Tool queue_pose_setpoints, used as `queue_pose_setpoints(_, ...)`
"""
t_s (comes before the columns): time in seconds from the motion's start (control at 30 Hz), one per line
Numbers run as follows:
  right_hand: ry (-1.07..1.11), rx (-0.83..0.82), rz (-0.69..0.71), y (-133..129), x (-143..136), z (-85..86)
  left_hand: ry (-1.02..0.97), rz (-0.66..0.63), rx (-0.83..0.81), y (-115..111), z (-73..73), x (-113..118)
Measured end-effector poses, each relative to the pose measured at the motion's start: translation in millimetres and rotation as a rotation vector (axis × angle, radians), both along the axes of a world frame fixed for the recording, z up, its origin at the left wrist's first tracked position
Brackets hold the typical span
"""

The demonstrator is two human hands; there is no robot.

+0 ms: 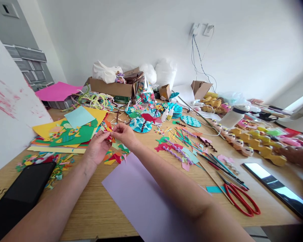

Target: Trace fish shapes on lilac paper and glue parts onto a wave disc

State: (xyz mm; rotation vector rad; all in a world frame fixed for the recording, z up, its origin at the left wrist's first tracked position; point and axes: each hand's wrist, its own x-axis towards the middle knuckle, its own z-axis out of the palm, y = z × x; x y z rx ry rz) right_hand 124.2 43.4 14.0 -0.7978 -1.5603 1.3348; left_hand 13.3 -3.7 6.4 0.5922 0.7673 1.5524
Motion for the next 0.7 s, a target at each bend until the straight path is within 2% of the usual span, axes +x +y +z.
queue_pose_setpoints(0.1,0.004,0.055,0.049,-1.4,1.0,-0.4,0.008,-0.014,-0.016,1.0,-0.4,-2.9)
queue_pose_setpoints(0.23,0.046,0.014,0.124,-3.5,5.5,3.4,0.054,-0.009,-0.007,0.9,4.1,-6.0)
queue_pose_setpoints(0.37,0.042,-0.029,0.098,-0.7,12.2,-0.6,0.114,0.123,0.104,1.3,14.6,-12.3)
queue_pose_setpoints(0.47,-0.314,0.057,0.098,-3.8,11.0,-4.3,0.139,0.238,0.181,2.5,20.0,-17.6)
queue_pose_setpoints(0.6,-0.88,0.386,0.354,-18.9,-5.5,-2.5,0.175,0.301,0.206,3.7,19.7,-19.3)
queue_pose_setpoints(0.7,-1.127,0.558,0.39,-27.3,-20.1,-1.4,0.197,0.322,0.199,3.7,18.0,-17.8)
